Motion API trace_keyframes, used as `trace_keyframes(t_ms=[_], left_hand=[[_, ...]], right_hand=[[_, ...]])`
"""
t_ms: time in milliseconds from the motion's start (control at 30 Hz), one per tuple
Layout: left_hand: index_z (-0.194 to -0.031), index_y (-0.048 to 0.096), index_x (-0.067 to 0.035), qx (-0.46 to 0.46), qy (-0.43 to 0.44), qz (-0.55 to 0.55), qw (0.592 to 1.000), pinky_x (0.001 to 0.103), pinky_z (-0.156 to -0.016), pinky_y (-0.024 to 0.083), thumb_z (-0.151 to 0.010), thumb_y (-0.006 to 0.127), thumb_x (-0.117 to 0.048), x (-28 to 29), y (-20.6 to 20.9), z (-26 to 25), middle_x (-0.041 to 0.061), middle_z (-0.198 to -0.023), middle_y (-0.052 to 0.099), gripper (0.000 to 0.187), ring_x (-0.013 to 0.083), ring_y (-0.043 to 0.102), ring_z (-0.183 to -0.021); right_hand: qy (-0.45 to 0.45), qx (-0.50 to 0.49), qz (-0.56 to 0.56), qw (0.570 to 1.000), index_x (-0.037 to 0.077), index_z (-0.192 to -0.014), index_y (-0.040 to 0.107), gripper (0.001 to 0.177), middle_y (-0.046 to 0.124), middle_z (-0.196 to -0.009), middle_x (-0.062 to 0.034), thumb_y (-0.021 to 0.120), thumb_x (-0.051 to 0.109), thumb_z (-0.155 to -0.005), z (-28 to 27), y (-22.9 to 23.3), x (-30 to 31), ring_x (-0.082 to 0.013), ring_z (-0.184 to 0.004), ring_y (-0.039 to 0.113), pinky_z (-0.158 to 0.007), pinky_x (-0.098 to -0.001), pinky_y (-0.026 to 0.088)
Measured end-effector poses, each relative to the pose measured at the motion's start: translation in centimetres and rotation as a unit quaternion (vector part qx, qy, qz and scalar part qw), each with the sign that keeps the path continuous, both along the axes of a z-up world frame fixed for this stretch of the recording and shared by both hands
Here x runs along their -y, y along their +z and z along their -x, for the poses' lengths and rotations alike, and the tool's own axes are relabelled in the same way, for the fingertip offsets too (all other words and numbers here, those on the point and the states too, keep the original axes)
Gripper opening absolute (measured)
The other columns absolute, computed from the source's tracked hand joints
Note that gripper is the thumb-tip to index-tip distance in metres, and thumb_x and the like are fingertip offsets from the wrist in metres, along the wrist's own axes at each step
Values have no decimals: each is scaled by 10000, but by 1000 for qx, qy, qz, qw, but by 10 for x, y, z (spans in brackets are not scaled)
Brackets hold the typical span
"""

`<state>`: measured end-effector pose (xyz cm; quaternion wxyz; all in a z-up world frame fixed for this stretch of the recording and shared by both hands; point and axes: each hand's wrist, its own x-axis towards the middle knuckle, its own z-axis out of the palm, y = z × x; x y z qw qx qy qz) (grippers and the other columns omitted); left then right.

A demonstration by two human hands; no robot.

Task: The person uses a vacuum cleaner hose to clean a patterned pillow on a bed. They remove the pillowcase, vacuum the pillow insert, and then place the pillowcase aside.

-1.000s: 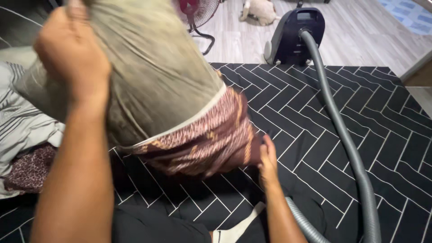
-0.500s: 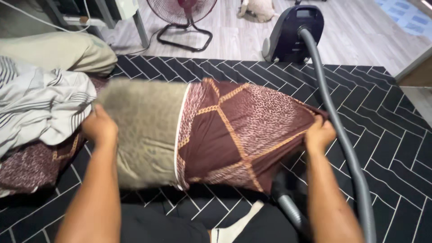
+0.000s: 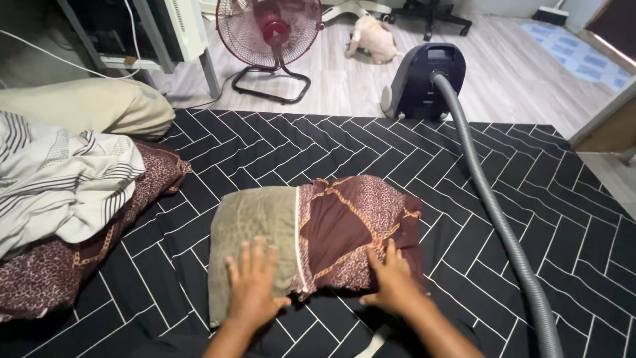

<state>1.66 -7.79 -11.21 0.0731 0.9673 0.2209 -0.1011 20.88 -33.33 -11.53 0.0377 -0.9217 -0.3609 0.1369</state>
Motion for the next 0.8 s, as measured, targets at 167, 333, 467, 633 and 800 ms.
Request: trace_keyframes(t_ms=[167,333,467,633,800], left_hand=[[-1520,378,-102,197,-128,-189,953,571,-1143,279,-752,734,-118,18,-29,-14,151,-1601,309,847,379,289,-1462],[-1501,475,-46,279,-76,-123,949,415,-1046,501,-842,678,-46,-7,-43,-34,89,-1482,528,690,277,501,-1404],[-1352,607,-114,341,-55,-18,938,423,-936,541,-672,712,-41,-35,-3,-57,86,-1339,649,691,302,630,-1187],[-1159,760,-192,408,-91,31,908,409,-885,572,-642,694,-19,-64,47,-74,66,-1186,738,549,305,722,-1007],[-1145,781,-213,408,-40,22,912,407,-886,572,-655,683,-13,-107,82,-50,58,-1149,756,538,303,722,-1001]], right_hand=[[105,351,-105,925,227,-1500,474,891,437,-1522,-184,854,137,-699,35,-9,-27,-439,-1331,474,-1047,-455,459],[123,215,-304,920,53,-1314,607,577,600,-1162,-169,751,158,-765,22,1,-23,-365,-1081,594,-938,-455,502],[200,341,-386,834,48,-1104,645,440,622,-1034,-173,713,218,-704,5,12,-10,-366,-963,612,-812,-454,484],[167,316,-309,881,108,-930,611,210,612,-934,-93,753,83,-777,-57,38,27,-307,-958,639,-847,-421,543],[-143,306,-161,927,117,-1045,663,246,632,-1050,-155,708,58,-810,-129,63,115,-402,-1005,681,-866,-494,558]])
